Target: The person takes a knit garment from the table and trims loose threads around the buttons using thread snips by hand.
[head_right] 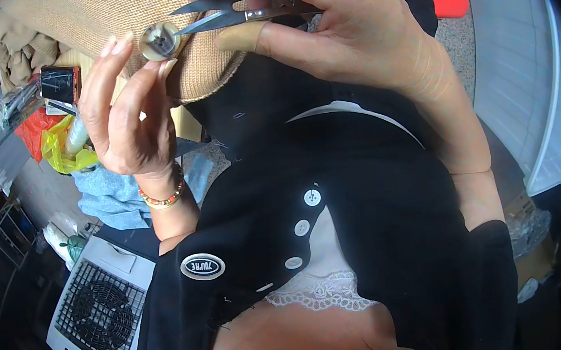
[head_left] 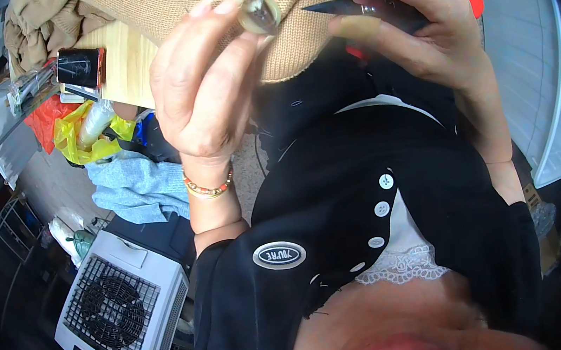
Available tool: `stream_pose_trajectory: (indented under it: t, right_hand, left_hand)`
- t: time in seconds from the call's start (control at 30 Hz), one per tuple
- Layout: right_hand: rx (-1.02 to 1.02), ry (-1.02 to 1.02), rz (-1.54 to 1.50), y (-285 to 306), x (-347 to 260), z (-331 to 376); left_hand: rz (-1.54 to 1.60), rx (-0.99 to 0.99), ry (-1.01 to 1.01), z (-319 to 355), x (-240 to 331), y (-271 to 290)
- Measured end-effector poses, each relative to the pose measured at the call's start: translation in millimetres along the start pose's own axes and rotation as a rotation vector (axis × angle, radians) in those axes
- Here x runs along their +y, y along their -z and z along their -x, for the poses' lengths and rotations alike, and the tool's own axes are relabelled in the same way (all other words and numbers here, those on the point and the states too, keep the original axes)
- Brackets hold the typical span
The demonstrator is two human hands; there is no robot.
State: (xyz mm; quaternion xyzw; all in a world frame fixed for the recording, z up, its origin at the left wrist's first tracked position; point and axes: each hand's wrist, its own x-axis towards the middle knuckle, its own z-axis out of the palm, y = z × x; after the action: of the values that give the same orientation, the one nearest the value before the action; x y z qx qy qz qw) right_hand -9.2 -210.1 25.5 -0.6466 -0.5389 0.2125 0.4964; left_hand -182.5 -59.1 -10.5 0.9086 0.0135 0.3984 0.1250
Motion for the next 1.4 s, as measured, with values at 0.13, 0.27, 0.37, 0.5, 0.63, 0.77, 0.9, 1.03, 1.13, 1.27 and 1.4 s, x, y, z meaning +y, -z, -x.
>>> stream_pose_trajectory:
  t: [0.13, 0.27, 0.37, 0.5, 0.63, 0.77, 0.9, 1.03, 1.13, 1.27, 1.4]
  right_hand:
    - [0.007, -0.022, 0.019, -1, -4, -1]
    - [0.037, 0.077, 0.059, -6, 5, 0]
    - [-0.062, 0.063, 0.135, 1, -4, -5]
    - [0.031, 0.34, 0.327, -9, 2, -6]
    - [-0.02, 0.071, 0.346, -4, -20, -18]
    - [0.086, 0.352, 0.59, -13, -10, -22]
    - [0.005, 0.099, 0.4, -10, -24, -25]
    - [-0.013, 0.227, 0.479, -9, -19, -25]
    - [-0.024, 0.316, 0.542, -6, -7, -22]
    - [-0.063, 0.305, 0.522, -2, -12, -29]
    - [-0.117, 0.29, 0.497, 2, -16, -33]
  left_hand:
    - [0.19, -0.113, -0.123, -5, -24, 4]
    - [0.222, -0.109, -0.035, -11, -24, 5]
    - [0.307, -0.023, 0.044, -6, -27, 2]
    - [0.46, 0.117, 0.268, -6, -20, -4]
    - [0.429, 0.116, 0.359, -9, -21, -2]
    - [0.49, 0.102, 0.459, -14, -18, 2]
    - [0.5, 0.101, 0.481, -13, -19, 3]
    - [0.506, 0.142, 0.467, -12, -19, 0]
    - [0.438, 0.128, 0.427, -12, -20, -1]
    - [0.37, 0.074, 0.397, -15, -20, 4]
    - [0.37, 0.041, 0.404, -18, -20, 5]
